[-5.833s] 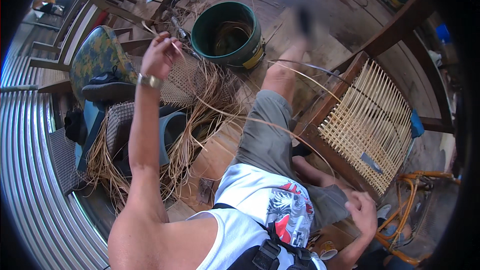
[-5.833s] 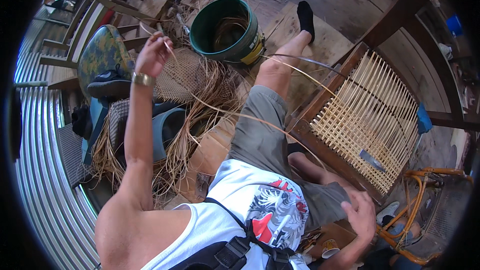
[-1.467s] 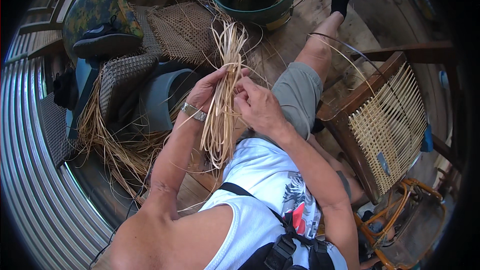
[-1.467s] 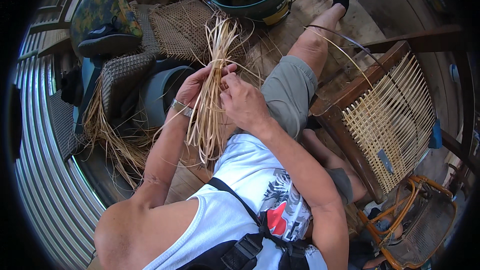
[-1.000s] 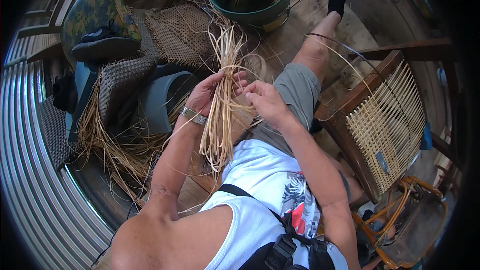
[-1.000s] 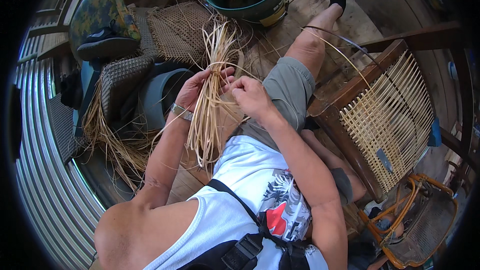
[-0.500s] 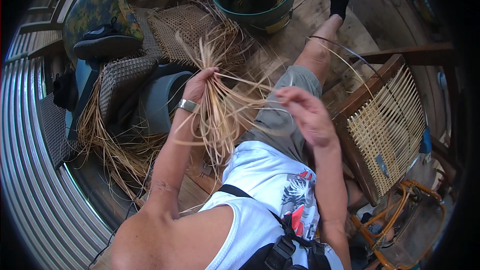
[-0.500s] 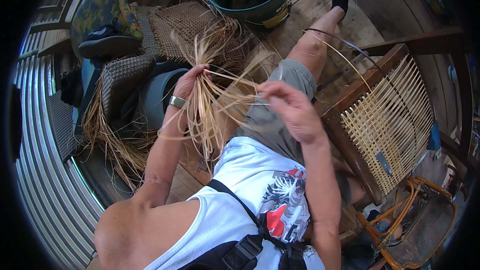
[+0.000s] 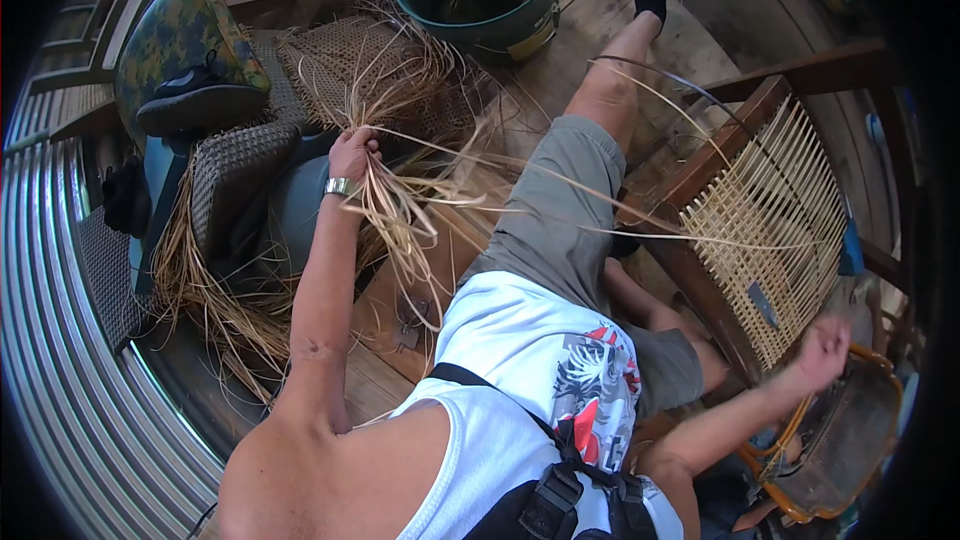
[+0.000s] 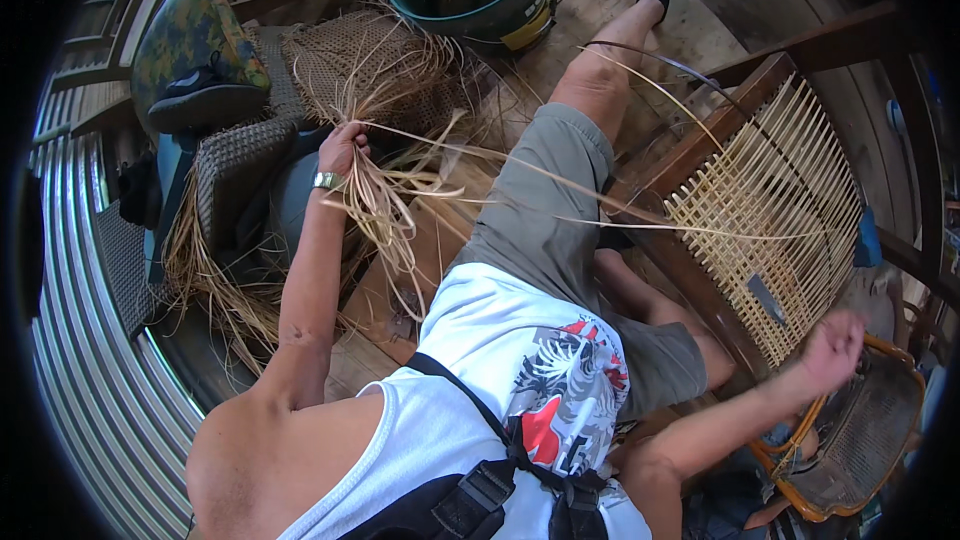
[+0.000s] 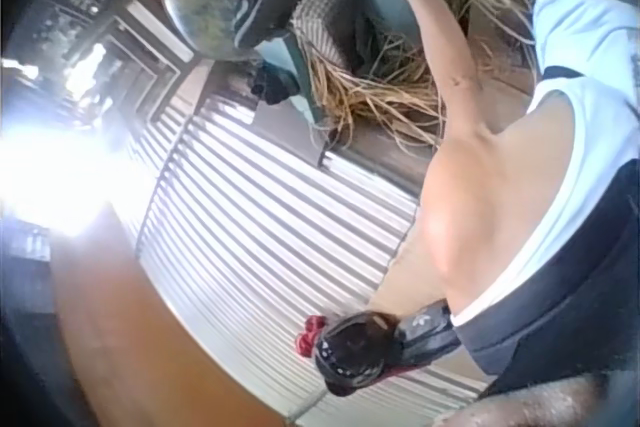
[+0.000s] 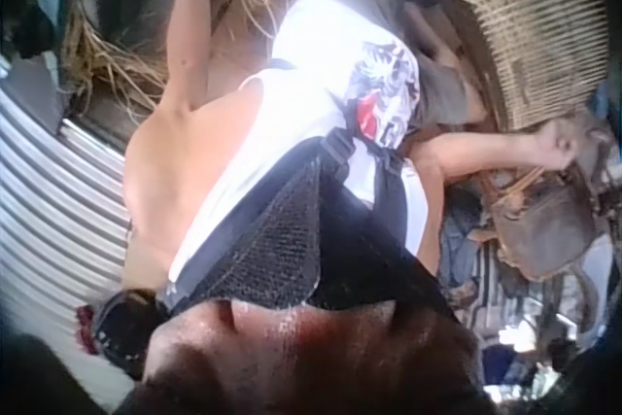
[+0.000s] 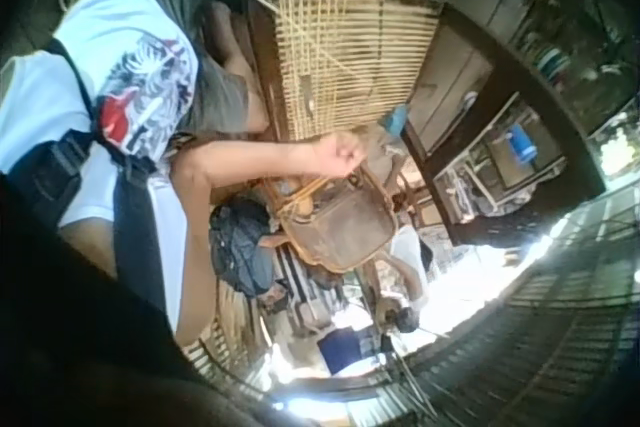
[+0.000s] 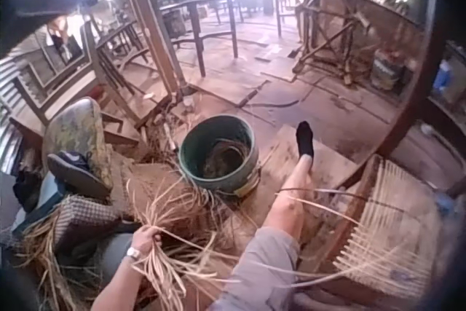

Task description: Repairing a chair seat by weaving thin bamboo strips into a grid pattern and securing them to the wooden frame.

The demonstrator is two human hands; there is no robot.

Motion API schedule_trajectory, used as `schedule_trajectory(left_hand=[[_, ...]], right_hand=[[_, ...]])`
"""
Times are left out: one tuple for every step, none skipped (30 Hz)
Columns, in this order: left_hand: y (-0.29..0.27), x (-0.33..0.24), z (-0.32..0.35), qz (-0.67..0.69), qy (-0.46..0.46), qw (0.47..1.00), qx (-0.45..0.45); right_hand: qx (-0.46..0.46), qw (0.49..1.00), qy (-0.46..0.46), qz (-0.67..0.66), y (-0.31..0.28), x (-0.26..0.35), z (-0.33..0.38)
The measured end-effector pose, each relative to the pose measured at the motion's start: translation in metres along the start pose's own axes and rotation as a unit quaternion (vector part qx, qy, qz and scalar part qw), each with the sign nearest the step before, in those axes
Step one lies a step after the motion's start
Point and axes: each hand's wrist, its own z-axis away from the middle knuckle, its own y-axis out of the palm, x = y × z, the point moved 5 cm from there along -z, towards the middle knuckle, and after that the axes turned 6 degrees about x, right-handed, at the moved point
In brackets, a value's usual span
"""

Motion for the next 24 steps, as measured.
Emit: schedule_trajectory(left_hand=[[-0.006, -0.002, -0.003, -0.011, 0.004, 1.0, -0.009], [-0.013, -0.003, -0.005, -0.014, 0.003, 1.0, -0.012], [-0.018, -0.004, -0.01, -0.057, 0.026, 0.998, -0.028], [-0.025, -0.005, -0.017, -0.099, 0.049, 0.993, -0.044], [-0.044, -0.002, -0.034, -0.187, 0.079, 0.978, -0.045], [-0.043, 0.004, -0.034, -0.186, 0.077, 0.978, -0.045], [-0.043, 0.004, -0.03, -0.338, 0.098, 0.934, -0.062], [-0.043, 0.002, -0.025, -0.478, 0.118, 0.867, -0.079], [-0.004, -0.011, -0.004, -0.617, 0.155, 0.77, -0.05], [0.002, -0.013, 0.0, -0.712, 0.093, 0.696, 0.0], [0.003, -0.02, 0.009, -0.717, 0.059, 0.694, 0.028], [0.002, -0.024, 0.023, -0.719, 0.022, 0.692, 0.059], [-0.004, -0.029, 0.027, -0.726, 0.066, 0.681, 0.071], [0.011, -0.038, 0.041, -0.721, 0.097, 0.678, 0.102], [0.022, -0.047, 0.052, -0.721, 0.075, 0.679, 0.115], [0.049, -0.069, 0.07, -0.732, 0.055, 0.667, 0.128], [0.072, -0.088, 0.093, -0.69, 0.11, 0.703, 0.132], [0.094, -0.104, 0.119, -0.644, 0.163, 0.735, 0.139], [0.132, -0.118, 0.153, -0.607, 0.277, 0.725, 0.169], [0.174, -0.126, 0.187, -0.555, 0.388, 0.707, 0.204], [0.215, -0.13, 0.214, -0.518, 0.456, 0.658, 0.301], [0.246, -0.127, 0.24, -0.471, 0.516, 0.6, 0.39], [0.264, -0.107, 0.252, -0.456, 0.435, 0.625, 0.46], [0.277, -0.09, 0.261, -0.443, 0.348, 0.64, 0.523]], right_hand=[[-0.003, 1.0, 0.003, -0.001, 0.028, -0.032, 0.019], [0.006, 1.0, -0.006, 0.024, 0.053, -0.055, 0.033], [0.016, 0.998, -0.02, 0.052, 0.075, -0.063, 0.044], [0.026, 0.996, -0.034, 0.079, 0.091, -0.065, 0.051], [0.038, 0.993, -0.044, 0.106, 0.104, -0.063, 0.052], [0.048, 0.988, -0.055, 0.134, 0.113, -0.058, 0.053], [0.059, 0.983, -0.064, 0.161, 0.12, -0.052, 0.052], [0.073, 0.977, -0.073, 0.187, 0.08, 0.028, 0.042], [0.077, 0.969, -0.098, 0.213, 0.023, 0.135, 0.041], [0.084, 0.964, -0.106, 0.23, 0.037, 0.113, 0.047], [0.063, 0.952, -0.109, 0.279, 0.044, 0.081, 0.047], [0.042, 0.936, -0.111, 0.331, 0.074, 0.031, 0.051], [0.042, 0.935, -0.108, 0.335, 0.087, -0.01, 0.053], [0.047, 0.927, -0.117, 0.353, 0.108, -0.04, 0.059], [0.088, 0.897, -0.086, 0.425, 0.122, -0.069, 0.062], [0.104, 0.804, -0.147, 0.567, 0.147, -0.113, 0.079], [0.123, 0.736, -0.125, 0.654, 0.17, -0.156, 0.091], [0.214, 0.737, -0.097, 0.634, 0.18, -0.202, 0.104], [0.252, 0.741, 0.045, 0.621, 0.195, -0.246, 0.13], [0.333, 0.729, 0.216, 0.558, 0.214, -0.276, 0.156], [0.454, 0.612, 0.073, 0.644, 0.231, -0.287, 0.171], [0.48, 0.651, 0.046, 0.586, 0.238, -0.297, 0.186], [0.494, 0.653, 0.029, 0.574, 0.239, -0.303, 0.194], [0.51, 0.653, 0.013, 0.56, 0.237, -0.301, 0.198]])
